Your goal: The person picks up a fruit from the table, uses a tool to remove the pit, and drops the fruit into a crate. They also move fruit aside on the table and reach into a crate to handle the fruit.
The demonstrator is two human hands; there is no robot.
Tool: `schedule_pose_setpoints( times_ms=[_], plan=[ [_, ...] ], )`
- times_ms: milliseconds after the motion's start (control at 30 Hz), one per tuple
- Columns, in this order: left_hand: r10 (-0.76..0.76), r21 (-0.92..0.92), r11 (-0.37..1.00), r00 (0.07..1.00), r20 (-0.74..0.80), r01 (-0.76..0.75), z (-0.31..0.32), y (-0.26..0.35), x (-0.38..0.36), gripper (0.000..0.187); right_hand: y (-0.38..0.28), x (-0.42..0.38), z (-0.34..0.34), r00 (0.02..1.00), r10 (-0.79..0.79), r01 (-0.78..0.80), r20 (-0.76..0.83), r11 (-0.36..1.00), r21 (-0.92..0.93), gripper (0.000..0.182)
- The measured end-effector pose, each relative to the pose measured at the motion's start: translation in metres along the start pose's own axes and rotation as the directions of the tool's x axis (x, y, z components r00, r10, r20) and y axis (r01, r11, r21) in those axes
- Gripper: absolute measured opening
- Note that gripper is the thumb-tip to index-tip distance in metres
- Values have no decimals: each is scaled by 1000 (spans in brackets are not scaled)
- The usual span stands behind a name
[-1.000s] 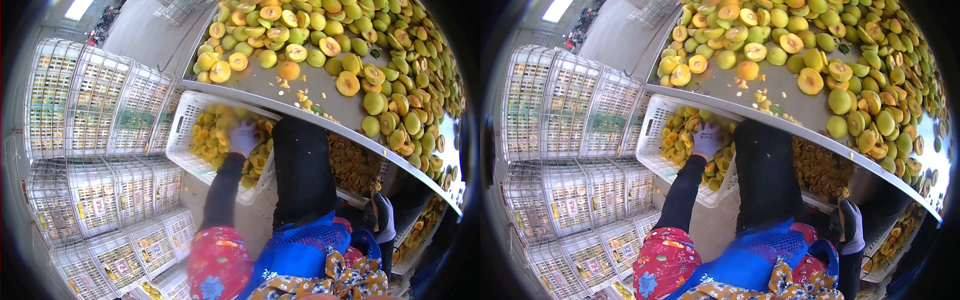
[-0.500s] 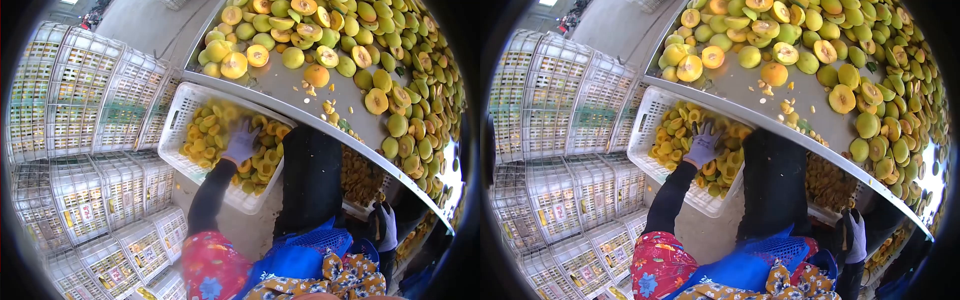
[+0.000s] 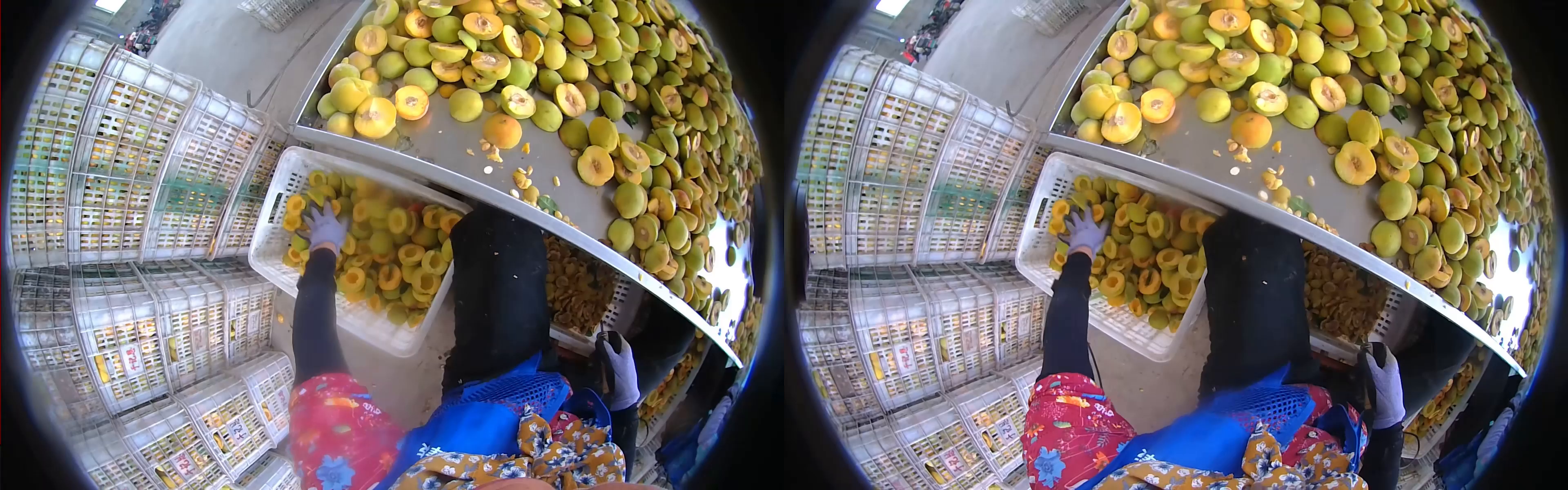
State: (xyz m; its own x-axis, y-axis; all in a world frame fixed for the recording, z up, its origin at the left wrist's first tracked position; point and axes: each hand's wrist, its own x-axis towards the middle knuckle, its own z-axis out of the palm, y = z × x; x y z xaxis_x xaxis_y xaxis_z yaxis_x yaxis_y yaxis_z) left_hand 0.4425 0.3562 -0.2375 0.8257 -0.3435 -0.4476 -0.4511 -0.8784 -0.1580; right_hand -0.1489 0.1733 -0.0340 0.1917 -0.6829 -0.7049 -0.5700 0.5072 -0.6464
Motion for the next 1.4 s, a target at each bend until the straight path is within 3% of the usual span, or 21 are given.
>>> schedule_pose_setpoints(
  times_ms=[67,133,167,200,233,267,300,367,433,500,567,633,700,767,833,867,1033,1100,1167,1233,1400],
  plan=[
    [215,43,972,943,255,-233,30,13,-31,72,3,0,-2,998,-11,11,-63,1000,-2,15],
    [262,-40,963,890,372,-266,77,17,-70,72,9,0,-11,986,-164,154,-29,965,-211,20],
    [166,-138,983,918,360,-123,77,25,-105,70,10,1,-21,972,-233,215,-22,926,-311,22],
    [244,-98,969,931,271,-226,78,23,-134,65,7,0,-27,980,-199,184,-10,920,-347,25],
    [420,-31,894,814,401,-446,48,28,-161,58,3,-5,-31,987,-159,147,1,913,-381,30],
    [472,-73,867,767,435,-493,60,21,-168,54,4,-7,-38,979,-204,194,18,897,-396,35],
    [649,-291,761,676,349,-581,106,-12,-160,47,6,-7,-43,966,-254,250,47,878,-408,40],
    [634,-261,764,611,475,-590,56,10,-185,43,11,-12,-49,956,-283,286,72,858,-427,49],
    [496,-113,854,728,472,-508,-4,51,-215,45,15,-12,-59,960,-271,274,73,848,-454,56],
    [593,-80,795,798,-106,-601,-47,85,-239,43,32,-8,-66,932,-361,331,26,819,-469,40],
    [640,-257,590,638,-428,-765,-126,149,-271,40,35,-5,-76,936,-346,334,72,801,-497,33],
    [661,-151,546,535,-527,-824,-167,214,-276,35,18,-17,-78,896,-426,426,123,751,-504,28],
    [650,-262,553,606,-458,-791,-200,290,-272,46,6,-27,-78,859,-492,495,143,725,-480,26],
    [692,-114,577,557,-459,-809,-195,354,-241,64,5,-35,-78,830,-542,541,128,728,-422,25],
    [802,21,559,534,-269,-829,-168,401,-190,81,16,-36,-79,848,-528,507,44,785,-356,31],
    [783,10,578,551,-289,-816,-170,410,-197,78,21,-40,-80,839,-544,512,-8,796,-323,34],
    [801,-32,351,318,-507,-936,-178,389,-262,60,31,-49,-90,792,-606,576,-78,783,-234,46],
    [820,-597,186,458,-344,-780,-171,371,-300,50,27,-49,-88,730,-672,651,-125,739,-173,50],
    [859,-971,69,508,-59,-230,-177,354,-368,46,20,-50,-87,676,-726,702,-124,686,-192,54],
    [856,-996,75,510,87,44,-161,348,-400,43,11,-61,-90,640,-766,725,-67,630,-277,58],
    [919,-985,-10,389,58,170,-118,340,-438,43,2,-74,-83,635,-765,655,-110,608,-449,38]
  ],
)
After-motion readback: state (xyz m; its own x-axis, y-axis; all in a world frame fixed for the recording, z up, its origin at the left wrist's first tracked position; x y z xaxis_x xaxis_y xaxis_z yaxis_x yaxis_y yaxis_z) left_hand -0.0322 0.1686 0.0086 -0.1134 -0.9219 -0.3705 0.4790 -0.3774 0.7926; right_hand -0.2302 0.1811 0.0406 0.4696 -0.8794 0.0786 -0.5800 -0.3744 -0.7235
